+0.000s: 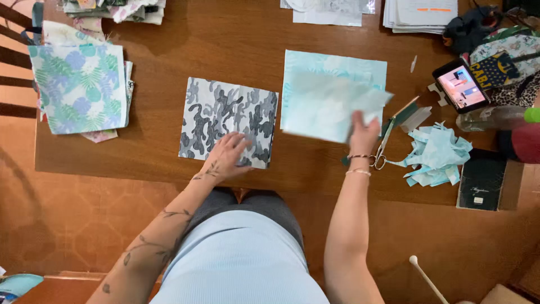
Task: The person sorts through various patterned fabric pieces on a table, then selects a camouflage piece and a light blue fabric piece. They place a white filter insert between the two fabric layers and fold the edges to assemble a face mask.
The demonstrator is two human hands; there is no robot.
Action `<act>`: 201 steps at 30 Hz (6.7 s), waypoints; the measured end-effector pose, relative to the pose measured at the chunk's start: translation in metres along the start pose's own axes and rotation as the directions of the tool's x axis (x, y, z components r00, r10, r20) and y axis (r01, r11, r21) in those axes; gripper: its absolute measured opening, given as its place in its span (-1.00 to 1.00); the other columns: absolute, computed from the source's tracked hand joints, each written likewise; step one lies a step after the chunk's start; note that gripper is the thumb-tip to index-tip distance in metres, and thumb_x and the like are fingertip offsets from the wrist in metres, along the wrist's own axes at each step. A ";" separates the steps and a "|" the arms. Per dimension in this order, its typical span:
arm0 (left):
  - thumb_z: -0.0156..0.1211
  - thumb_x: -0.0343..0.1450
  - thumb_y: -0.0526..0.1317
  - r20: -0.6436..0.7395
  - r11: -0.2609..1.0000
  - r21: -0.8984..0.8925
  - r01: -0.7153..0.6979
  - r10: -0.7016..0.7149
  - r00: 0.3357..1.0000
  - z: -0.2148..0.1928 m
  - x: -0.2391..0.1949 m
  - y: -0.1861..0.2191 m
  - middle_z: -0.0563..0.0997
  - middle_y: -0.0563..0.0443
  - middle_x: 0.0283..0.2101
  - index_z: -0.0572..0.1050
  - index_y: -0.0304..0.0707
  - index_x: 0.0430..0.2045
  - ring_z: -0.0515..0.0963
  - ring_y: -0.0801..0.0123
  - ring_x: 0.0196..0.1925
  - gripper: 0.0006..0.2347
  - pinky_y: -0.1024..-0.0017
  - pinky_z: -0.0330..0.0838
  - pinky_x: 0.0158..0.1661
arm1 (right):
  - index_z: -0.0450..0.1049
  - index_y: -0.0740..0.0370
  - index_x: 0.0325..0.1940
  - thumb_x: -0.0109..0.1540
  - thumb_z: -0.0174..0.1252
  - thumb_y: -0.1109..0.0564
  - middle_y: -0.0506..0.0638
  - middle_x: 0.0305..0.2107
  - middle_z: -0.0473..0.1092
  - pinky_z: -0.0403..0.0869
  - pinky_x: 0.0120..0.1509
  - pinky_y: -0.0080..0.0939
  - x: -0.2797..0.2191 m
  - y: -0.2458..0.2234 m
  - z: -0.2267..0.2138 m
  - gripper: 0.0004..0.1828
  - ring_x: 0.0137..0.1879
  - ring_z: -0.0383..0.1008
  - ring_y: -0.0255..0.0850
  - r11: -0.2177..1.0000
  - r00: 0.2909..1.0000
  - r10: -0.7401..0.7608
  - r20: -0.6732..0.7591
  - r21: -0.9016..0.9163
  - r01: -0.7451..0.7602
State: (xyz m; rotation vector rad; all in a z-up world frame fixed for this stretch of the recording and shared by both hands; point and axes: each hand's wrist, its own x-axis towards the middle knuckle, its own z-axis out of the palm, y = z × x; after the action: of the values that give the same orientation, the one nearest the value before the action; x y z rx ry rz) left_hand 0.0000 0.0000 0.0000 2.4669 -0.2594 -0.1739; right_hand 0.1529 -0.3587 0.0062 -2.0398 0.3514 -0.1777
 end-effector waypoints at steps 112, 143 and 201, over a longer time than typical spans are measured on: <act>0.28 0.39 -0.15 -0.003 0.301 -0.826 0.477 -0.848 0.530 -0.069 -0.033 -0.107 0.69 -0.10 -0.32 0.58 -0.30 -0.15 0.68 0.48 -0.37 -0.75 0.68 0.55 -0.36 | 0.48 0.04 0.19 0.11 0.44 -0.20 -0.06 -0.14 0.57 0.58 0.06 -0.21 -0.138 0.011 0.211 -0.36 0.00 0.59 -0.23 0.933 0.695 0.350 0.627 -0.169 -0.318; 0.35 0.37 -0.17 0.264 0.141 -0.856 0.497 -0.708 0.655 0.019 -0.005 -0.079 0.65 -0.02 -0.19 0.62 -0.21 -0.10 0.59 0.41 -0.18 -0.74 0.39 0.59 -0.10 | 0.59 0.10 -0.06 0.17 0.39 0.00 -0.13 -0.30 0.49 0.46 0.00 -0.27 -0.110 0.037 0.079 -0.70 -0.15 0.43 -0.33 0.901 0.843 0.303 0.444 0.156 -0.406; 0.46 0.25 -0.17 -0.279 0.598 -0.535 0.596 -0.792 0.544 0.009 -0.028 -0.107 0.67 0.03 -0.35 0.64 -0.08 -0.27 0.65 0.34 -0.28 -0.78 0.39 0.51 -0.26 | 0.53 0.01 -0.06 0.11 0.44 0.14 -0.08 -0.32 0.58 0.55 -0.21 -0.36 -0.119 0.038 0.110 -0.66 -0.29 0.57 -0.34 0.986 0.959 0.164 0.229 -0.019 -0.164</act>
State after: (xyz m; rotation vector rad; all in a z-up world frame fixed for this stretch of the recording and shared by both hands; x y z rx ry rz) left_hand -0.0137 0.0836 -0.0709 1.9742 0.9619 0.0793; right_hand 0.0635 -0.2451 -0.0767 -1.9945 0.3723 0.1603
